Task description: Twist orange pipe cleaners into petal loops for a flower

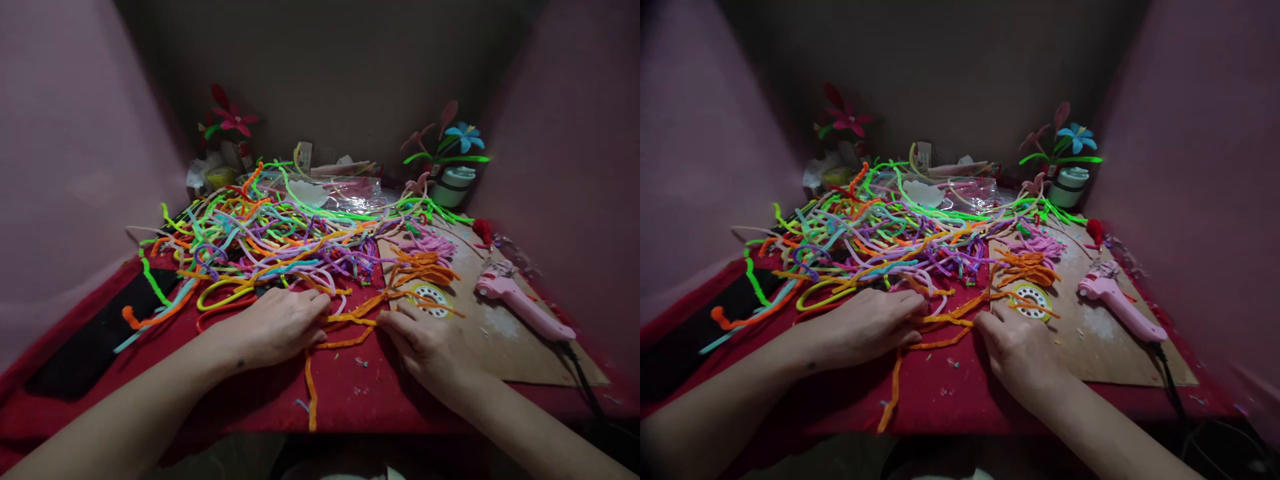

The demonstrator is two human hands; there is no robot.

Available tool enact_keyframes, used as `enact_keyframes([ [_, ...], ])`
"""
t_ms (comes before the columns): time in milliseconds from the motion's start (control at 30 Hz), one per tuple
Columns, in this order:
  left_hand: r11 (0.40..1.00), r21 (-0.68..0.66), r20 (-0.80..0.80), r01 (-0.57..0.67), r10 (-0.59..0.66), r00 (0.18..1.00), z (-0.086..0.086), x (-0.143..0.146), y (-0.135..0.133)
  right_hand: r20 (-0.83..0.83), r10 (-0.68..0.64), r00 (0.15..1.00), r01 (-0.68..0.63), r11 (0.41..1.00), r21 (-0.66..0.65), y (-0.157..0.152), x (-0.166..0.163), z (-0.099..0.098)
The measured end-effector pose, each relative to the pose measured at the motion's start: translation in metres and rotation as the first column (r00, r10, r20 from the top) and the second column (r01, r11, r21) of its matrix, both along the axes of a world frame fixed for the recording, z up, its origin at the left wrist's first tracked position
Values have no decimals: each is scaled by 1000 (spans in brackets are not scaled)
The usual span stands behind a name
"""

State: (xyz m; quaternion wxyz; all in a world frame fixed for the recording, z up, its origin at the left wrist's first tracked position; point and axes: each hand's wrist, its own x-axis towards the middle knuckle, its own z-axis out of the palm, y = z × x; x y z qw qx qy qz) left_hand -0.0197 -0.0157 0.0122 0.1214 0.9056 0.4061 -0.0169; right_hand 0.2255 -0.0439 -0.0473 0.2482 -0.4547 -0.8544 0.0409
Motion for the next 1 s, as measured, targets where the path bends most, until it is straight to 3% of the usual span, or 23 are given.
enact_keyframes([
  [300, 1000, 10, 29, 24, -24, 999, -3, -5, 4, 121, -7, 993, 3, 999, 40, -3, -3, 5],
  [533, 988, 150, 129, 29, -49, 990, -3, -6, 7, 80, 9, 997, -14, 998, 68, -3, -4, 5],
  [800, 995, 29, 270, 96, -100, 958, 13, -14, 0, -13, 37, 999, -36, 996, 76, -6, -1, 2],
  [1000, 978, -120, 250, 169, -135, 959, 19, -9, -6, -33, 17, 999, -14, 996, 86, -6, 1, 5],
])
